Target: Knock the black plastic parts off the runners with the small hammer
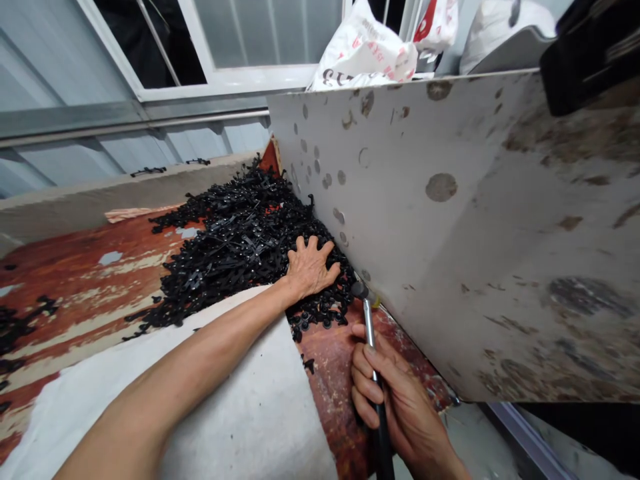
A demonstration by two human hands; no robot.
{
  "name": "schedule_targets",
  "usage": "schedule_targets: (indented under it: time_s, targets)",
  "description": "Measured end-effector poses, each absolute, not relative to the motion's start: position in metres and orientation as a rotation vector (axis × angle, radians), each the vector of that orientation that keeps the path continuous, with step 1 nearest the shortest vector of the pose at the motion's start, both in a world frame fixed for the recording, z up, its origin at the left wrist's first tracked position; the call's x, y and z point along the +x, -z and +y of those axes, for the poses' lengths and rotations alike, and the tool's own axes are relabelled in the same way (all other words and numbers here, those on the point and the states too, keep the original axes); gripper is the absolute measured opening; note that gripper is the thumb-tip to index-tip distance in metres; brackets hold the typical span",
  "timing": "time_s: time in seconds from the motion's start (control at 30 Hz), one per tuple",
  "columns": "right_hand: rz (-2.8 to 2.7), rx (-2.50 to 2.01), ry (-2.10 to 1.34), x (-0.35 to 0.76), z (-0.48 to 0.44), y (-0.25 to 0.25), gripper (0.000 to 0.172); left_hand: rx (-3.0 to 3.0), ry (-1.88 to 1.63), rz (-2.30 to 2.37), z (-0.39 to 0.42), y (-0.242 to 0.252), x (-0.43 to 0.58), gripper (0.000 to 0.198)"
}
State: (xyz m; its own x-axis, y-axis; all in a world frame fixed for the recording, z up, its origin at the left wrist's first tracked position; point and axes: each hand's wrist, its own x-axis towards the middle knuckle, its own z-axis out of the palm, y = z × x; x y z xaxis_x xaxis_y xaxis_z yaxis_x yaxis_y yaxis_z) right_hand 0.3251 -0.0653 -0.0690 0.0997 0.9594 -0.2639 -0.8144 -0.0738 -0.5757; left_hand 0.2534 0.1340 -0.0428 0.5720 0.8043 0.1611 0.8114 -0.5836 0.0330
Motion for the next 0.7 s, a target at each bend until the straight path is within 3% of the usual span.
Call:
schedule_targets:
  time_s: [0.27,0.5,0.7]
  targets:
    - [-0.245,-0.709,-1.479,0.325,-0.064,0.069,0.041,-2.718,0.288,-1.488,0.137,0.042,0.257,0.038]
    - [-0.224,-0.735,-1.47,0.325,-0.066,0.068,0.035,-2.744,0.355,-1.495,0.146,0.044,0.253,0.034]
    - [-0.234,-0.747,-1.466,0.324,-0.064,0.065,0.041,-2.764,0.493,-1.511,0.157,0.044,0.249,0.029]
